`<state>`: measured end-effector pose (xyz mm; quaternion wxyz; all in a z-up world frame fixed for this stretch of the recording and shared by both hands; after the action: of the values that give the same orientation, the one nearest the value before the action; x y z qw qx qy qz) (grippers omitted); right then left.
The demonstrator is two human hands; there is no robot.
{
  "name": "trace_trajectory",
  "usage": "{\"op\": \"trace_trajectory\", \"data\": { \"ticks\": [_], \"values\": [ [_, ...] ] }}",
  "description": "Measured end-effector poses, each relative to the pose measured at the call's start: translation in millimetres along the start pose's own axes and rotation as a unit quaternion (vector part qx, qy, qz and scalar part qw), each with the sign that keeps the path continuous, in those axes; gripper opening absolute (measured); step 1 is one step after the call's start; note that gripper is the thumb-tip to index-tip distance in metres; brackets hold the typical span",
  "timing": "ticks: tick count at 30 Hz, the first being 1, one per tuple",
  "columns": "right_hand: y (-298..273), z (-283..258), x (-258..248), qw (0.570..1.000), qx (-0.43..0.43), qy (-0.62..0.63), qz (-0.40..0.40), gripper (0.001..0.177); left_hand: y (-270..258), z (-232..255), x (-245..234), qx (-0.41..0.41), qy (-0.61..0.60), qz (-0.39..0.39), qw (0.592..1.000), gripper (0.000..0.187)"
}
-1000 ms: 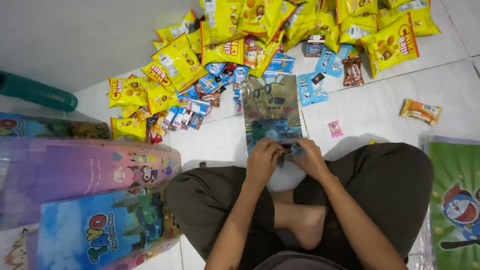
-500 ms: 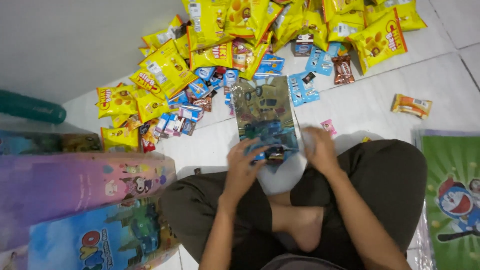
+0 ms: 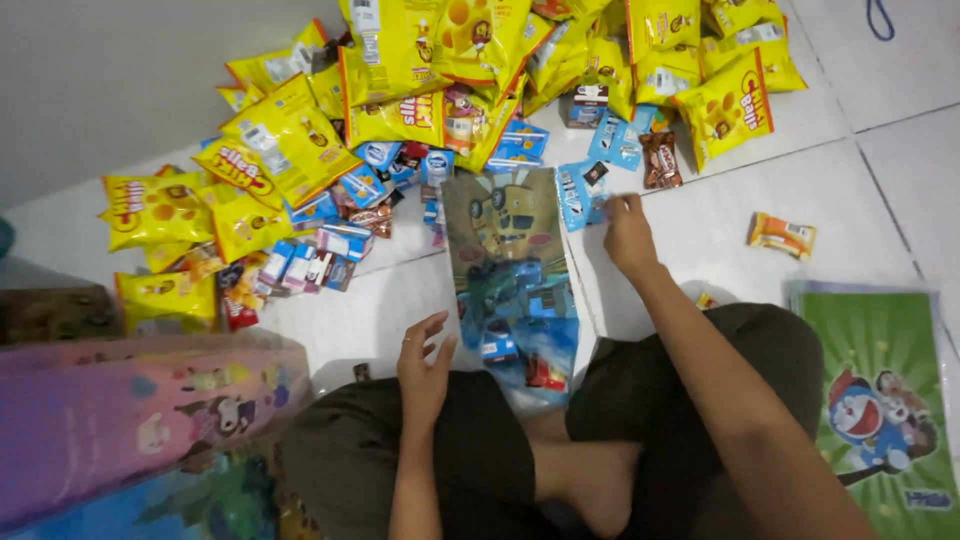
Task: Packing small snack packets into a larger blue plastic bag while sitting on the floor.
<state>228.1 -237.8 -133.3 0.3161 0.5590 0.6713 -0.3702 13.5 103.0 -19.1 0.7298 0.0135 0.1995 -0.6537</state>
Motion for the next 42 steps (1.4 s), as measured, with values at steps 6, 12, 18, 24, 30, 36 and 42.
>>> {"op": "trace_trajectory", "data": {
  "ticks": [6,12,18,24,30,36,42],
  "values": [
    [54.8,-31.4,-9.1,0.991,-0.062,-0.106,-0.054,0.055,26.1,2.8,0.5,-0.055,-0.049,-0.031,0.997,0.035],
    [61.0,12.4,18.1,0.996,-0.035,-0.076,-0.018,0.024,41.6,-16.4,1.7,-0.094,-0.104,-0.037,0.989,0.033],
    [4.5,-4.4,-25.2,0.995,-0.066,-0.002,0.077,0.014,39.1,-10.4,2.3,-0.084,-0.111,-0.058,0.989,0.033],
    [-161.6,-163.8,-65.1,0.842,-0.171,0.433,-0.271,0.020,27.1,-18.0,0.4,-0.043,-0.116,-0.061,0.990,0.028],
    [-223.6,-181.3,-13.1,0.933,-0.206,0.103,-0.277,0.025,2.9,-4.1,0.1,0.030,-0.061,-0.063,0.996,0.016],
    [-189.4,-143.6,16.3,0.945,-0.204,-0.227,-0.120,0.022,-18.6,4.8,4.6,0.185,-0.021,-0.065,0.980,0.017],
    [-153.3,-139.2,33.1,0.869,-0.259,-0.413,-0.084,0.023,-37.0,20.2,12.9,0.278,0.141,-0.098,0.945,0.040]
  ]
}}
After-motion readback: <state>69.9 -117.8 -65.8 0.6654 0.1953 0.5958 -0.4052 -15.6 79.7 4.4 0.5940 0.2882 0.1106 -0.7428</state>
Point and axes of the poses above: each hand's wrist, its own y-axis towards the middle knuckle, its own x-axis out of the palm, z = x × y, the point moved 3 cm from there along y, towards the middle knuckle, and after that the axes turned 10 degrees about -z, right-handed, at the moved point
